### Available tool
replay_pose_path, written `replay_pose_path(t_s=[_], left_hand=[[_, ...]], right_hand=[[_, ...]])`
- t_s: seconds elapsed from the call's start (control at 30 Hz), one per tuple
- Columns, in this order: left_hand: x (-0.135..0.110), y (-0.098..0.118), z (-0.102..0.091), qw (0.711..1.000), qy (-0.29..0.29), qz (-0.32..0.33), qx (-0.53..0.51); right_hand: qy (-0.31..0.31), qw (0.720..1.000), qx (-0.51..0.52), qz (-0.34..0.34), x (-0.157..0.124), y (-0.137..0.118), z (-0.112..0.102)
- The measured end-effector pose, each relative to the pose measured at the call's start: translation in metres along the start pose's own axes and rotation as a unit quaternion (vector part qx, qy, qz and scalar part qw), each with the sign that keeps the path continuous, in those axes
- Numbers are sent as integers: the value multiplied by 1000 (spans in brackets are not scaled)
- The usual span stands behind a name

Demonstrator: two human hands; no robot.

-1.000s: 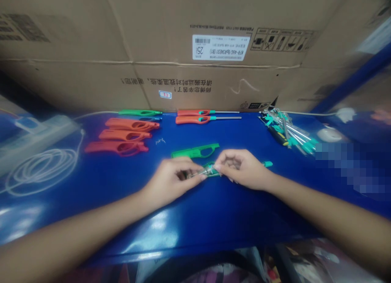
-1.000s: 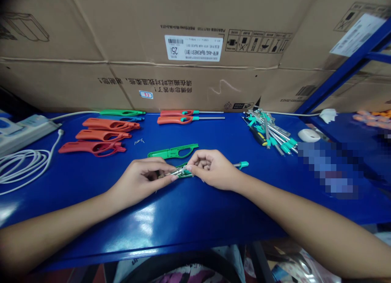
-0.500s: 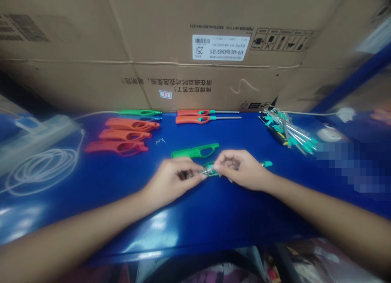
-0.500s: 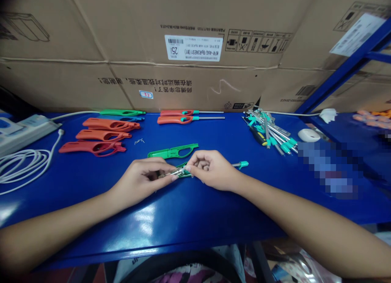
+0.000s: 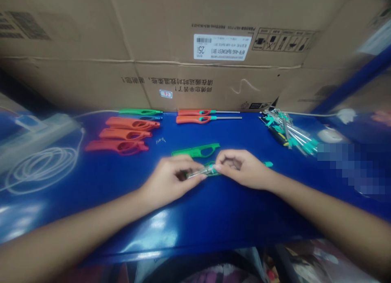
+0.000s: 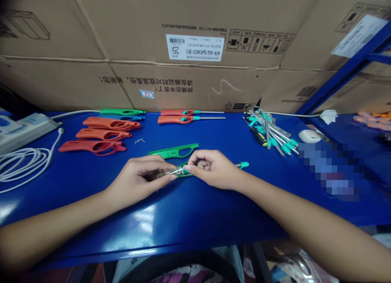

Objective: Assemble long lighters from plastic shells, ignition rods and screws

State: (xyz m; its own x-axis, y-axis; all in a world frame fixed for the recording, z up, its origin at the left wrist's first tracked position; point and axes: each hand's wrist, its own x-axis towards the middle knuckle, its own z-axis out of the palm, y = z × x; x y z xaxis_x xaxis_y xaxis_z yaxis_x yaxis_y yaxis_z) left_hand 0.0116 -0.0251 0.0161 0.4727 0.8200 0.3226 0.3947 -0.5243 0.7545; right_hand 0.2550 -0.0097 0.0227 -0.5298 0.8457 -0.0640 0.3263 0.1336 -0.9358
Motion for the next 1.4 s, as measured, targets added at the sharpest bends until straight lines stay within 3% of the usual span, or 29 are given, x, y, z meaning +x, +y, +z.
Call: replay_pose_path(t_s=[0.27, 0.37, 0.5, 0.63, 0.73, 0.87, 1.1, 1.23, 1.4], left_hand=[[5, 0, -27, 991, -86, 48, 96], [6, -3, -29, 986, -121, 43, 110], [6, -7, -27, 985, -126, 28, 116], [6, -6, -29, 984, -131, 18, 117], [7, -2, -31, 983, -136, 8, 122], [8, 2, -34, 983, -137, 5, 125], [9, 0, -36, 983, -138, 6, 119], [9, -2, -35, 984, -135, -7, 115], [9, 2, -36, 980, -151, -6, 129]], right_hand=[[15, 997, -57, -42, -4, -1, -3], [13, 996, -74, -49, -3, -1, -3], [24, 994, -88, -68, -2, 0, -2], [59, 980, -137, -131, -5, -1, -4], [67, 951, -217, -210, -6, -2, -7], [30, 904, -326, -275, -5, -1, -12], [-53, 855, -433, -281, -7, 2, -16], [-99, 844, -460, -257, -7, 2, -14], [-116, 846, -460, -243, -7, 1, -12]])
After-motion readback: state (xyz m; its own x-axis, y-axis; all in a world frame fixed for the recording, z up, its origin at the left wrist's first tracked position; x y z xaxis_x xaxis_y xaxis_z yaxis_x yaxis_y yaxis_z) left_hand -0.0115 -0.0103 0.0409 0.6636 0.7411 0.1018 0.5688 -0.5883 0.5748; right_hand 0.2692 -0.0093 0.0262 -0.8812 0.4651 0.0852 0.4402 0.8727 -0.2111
